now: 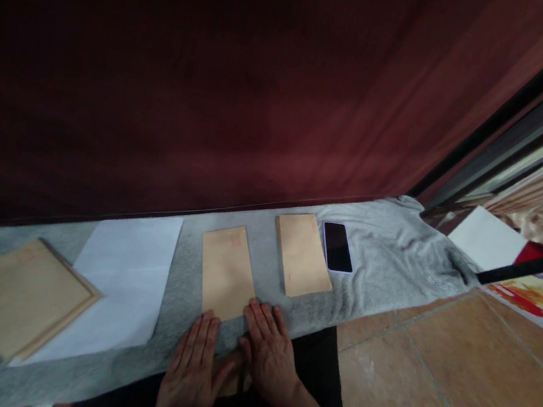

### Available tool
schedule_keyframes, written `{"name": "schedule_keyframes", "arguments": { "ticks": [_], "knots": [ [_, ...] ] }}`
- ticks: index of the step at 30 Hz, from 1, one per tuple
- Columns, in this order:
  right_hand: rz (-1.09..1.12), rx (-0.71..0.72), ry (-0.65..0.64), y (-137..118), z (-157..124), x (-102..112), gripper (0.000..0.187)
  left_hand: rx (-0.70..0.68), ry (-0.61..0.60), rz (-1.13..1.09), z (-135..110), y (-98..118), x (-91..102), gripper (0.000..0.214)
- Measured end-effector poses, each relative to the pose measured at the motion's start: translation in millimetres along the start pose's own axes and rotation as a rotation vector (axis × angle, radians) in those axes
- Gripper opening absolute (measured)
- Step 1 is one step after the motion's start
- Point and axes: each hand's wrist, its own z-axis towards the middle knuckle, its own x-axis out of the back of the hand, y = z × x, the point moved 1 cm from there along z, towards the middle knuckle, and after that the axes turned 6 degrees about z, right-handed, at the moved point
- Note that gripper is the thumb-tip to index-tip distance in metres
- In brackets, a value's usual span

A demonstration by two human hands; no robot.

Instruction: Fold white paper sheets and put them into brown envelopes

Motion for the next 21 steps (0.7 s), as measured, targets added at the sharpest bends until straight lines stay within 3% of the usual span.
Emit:
{"name": "schedule_keyframes", "arguments": {
  "ticks": [8,14,21],
  "knots": [
    [-0.021,-0.008,0.026,2,-2,4,0.055,0.057,0.046,0.018,-1,1,-9.3,0.069],
    [0.007,0.111,-0.058,-18,6,-5,0.062,0.065,0.053,0.033,0,-3,-12.6,0.057],
    [-0.03,0.05,-0.018,-20,3,-11,0.062,0.145,0.019,0.051,3,-14,-6.6,0.045]
  ]
}}
